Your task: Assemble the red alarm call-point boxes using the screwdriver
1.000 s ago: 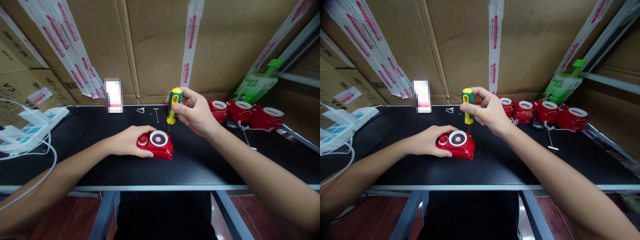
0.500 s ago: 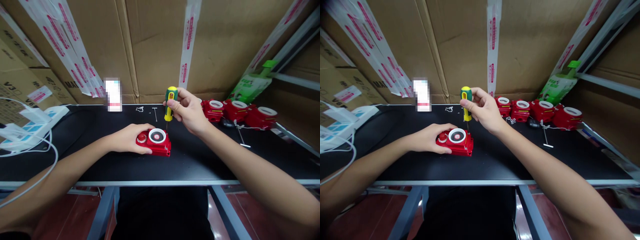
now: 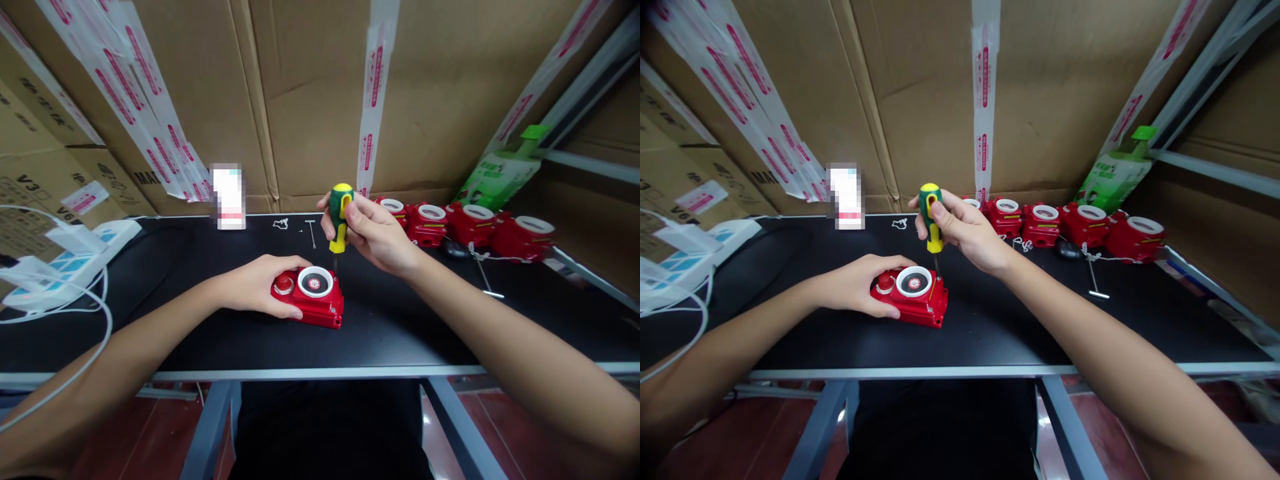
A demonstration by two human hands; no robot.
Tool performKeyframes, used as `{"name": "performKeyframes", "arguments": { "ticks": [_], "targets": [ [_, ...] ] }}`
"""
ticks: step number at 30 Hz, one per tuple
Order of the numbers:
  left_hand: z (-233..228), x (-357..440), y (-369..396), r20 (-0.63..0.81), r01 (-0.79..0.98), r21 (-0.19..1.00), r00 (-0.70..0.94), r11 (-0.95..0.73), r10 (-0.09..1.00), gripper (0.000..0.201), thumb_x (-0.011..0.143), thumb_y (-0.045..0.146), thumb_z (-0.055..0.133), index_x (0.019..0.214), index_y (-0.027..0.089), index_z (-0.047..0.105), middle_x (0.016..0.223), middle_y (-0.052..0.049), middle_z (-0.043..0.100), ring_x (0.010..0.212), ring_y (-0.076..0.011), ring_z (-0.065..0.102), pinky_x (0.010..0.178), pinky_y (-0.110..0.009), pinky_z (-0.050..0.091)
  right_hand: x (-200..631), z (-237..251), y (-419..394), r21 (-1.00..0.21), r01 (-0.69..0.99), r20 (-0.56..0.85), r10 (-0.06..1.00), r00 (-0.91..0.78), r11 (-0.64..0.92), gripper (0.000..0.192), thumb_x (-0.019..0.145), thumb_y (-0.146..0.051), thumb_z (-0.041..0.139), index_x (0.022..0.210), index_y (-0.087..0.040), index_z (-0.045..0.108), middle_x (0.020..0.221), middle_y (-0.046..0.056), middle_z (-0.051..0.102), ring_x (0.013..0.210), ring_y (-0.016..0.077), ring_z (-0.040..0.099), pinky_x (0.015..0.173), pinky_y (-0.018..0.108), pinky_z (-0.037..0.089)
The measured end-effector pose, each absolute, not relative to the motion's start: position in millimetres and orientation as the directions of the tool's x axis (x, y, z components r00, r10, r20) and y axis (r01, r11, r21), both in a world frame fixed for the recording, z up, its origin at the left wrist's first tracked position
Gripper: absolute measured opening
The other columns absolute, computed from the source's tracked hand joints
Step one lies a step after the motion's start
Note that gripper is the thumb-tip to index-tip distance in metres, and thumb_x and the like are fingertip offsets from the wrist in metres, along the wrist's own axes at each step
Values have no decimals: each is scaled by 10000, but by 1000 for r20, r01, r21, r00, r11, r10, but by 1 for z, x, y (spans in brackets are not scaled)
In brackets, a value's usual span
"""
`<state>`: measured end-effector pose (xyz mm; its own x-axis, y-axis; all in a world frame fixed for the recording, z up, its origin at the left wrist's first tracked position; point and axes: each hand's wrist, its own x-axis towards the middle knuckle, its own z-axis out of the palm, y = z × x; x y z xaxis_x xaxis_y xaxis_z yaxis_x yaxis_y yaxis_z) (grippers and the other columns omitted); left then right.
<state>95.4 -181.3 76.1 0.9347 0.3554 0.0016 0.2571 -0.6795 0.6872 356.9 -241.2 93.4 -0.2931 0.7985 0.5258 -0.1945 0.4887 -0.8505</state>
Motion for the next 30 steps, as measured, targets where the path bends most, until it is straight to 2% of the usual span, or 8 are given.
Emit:
{"name": "performKeyframes", "arguments": {
  "ticks": [2,4,8,11,16,23,30],
  "targets": [
    [76,96,-183,14,242,682,940,-691,342,757,817,528,939,1450,244,635,1346,-76,788,1163,-274,784,1012,-368,614,358,96,-243,-870,-165,493,819,-295,465,470,1048,-631,675,1141,-171,679,863,21,724,534,58,338,482,230,266],
    [76,97,-185,34,229,664,942,-712,335,753,823,535,933,1451,248,636,1353,-78,785,1171,-276,780,1014,-370,615,357,98,-245,-878,-170,478,844,-242,448,485,992,-644,745,1088,-177,656,862,12,725,510,44,300,463,233,219],
    [74,98,-185,44,240,625,939,-743,340,771,824,548,926,1467,245,625,1389,-90,766,1201,-285,767,1035,-382,608,352,99,-246,-878,-222,450,888,-89,423,536,803,-587,948,980,-193,631,826,-47,627,538,37,382,456,197,278],
    [74,97,-184,34,262,607,935,-750,354,788,818,558,924,1468,232,620,1395,-100,759,1197,-290,766,1039,-392,606,350,102,-246,-879,-211,446,894,-51,427,566,721,-555,1007,946,-187,641,825,-51,603,566,40,430,446,186,299],
    [74,97,-185,33,269,594,933,-758,357,778,838,553,910,1486,249,607,1410,-86,750,1227,-285,752,1058,-389,595,352,105,-247,-881,-183,454,889,-67,436,485,807,-540,958,962,-176,677,781,-64,576,496,21,342,430,208,270],
    [75,96,-185,29,290,583,926,-759,376,775,835,564,909,1473,242,611,1395,-91,757,1205,-288,760,1036,-384,602,355,100,-247,-861,-191,496,860,-121,470,385,946,-548,847,1043,-190,742,829,-41,580,545,36,396,493,206,318],
    [74,96,-182,39,255,604,937,-755,347,774,833,560,920,1474,250,616,1402,-87,759,1207,-279,763,1037,-373,606,357,99,-248,-859,-220,503,840,-204,461,427,986,-597,779,929,-184,692,846,-3,647,558,53,322,502,227,264]
  ]
}}
